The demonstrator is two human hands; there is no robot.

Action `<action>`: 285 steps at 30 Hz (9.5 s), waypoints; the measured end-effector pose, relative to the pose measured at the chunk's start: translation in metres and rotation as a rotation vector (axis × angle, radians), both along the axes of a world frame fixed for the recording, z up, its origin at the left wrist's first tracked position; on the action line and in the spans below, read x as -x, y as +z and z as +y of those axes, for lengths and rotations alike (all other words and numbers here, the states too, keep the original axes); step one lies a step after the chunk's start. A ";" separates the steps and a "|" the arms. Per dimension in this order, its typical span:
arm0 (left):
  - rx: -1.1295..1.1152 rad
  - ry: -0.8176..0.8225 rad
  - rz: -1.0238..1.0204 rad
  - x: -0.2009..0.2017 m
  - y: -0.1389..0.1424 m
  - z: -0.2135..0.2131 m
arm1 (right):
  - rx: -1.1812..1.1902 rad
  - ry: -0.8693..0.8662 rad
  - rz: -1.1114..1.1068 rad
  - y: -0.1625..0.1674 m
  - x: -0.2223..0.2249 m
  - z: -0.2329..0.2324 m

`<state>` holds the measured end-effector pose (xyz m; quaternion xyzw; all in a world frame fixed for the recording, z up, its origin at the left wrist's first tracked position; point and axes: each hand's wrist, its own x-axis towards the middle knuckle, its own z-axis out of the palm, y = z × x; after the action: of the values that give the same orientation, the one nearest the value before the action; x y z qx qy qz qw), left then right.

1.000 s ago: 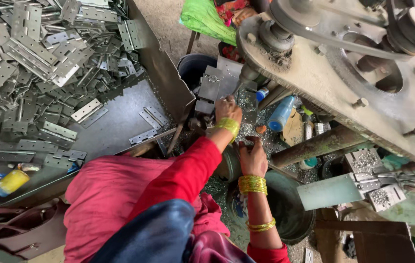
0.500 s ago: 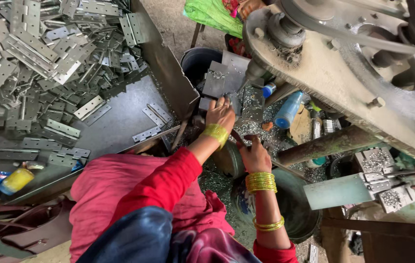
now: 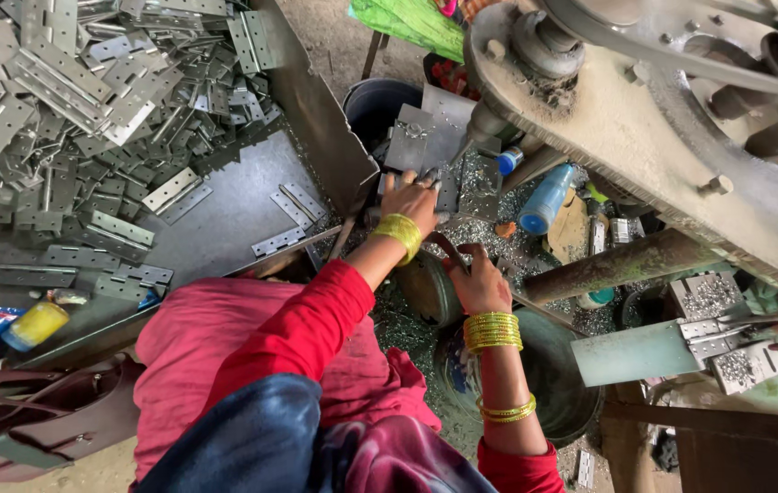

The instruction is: The person repeatedly picks up small metal plates from a pile, places them into a press machine, and operates the lever to process them. After each cycle, the processed plate is removed and placed into a container. The task is performed continuously with a steady rhythm.

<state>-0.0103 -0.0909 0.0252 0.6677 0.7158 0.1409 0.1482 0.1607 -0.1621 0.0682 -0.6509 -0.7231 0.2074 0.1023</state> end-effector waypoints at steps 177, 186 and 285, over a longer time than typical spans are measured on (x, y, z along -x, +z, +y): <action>-0.174 0.119 0.354 -0.016 -0.002 0.036 | 0.134 -0.215 -0.070 -0.175 -0.052 -0.017; 0.044 -0.013 0.403 -0.005 0.005 0.050 | 0.063 -0.139 0.002 -0.141 -0.053 0.007; -0.135 0.160 0.449 -0.016 0.008 0.064 | 0.083 -0.089 0.005 -0.165 -0.068 0.012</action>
<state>0.0055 -0.0265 0.0334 0.6319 0.7703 0.0476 -0.0712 0.2287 -0.1501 -0.0972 -0.6856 -0.6839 0.2342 0.0862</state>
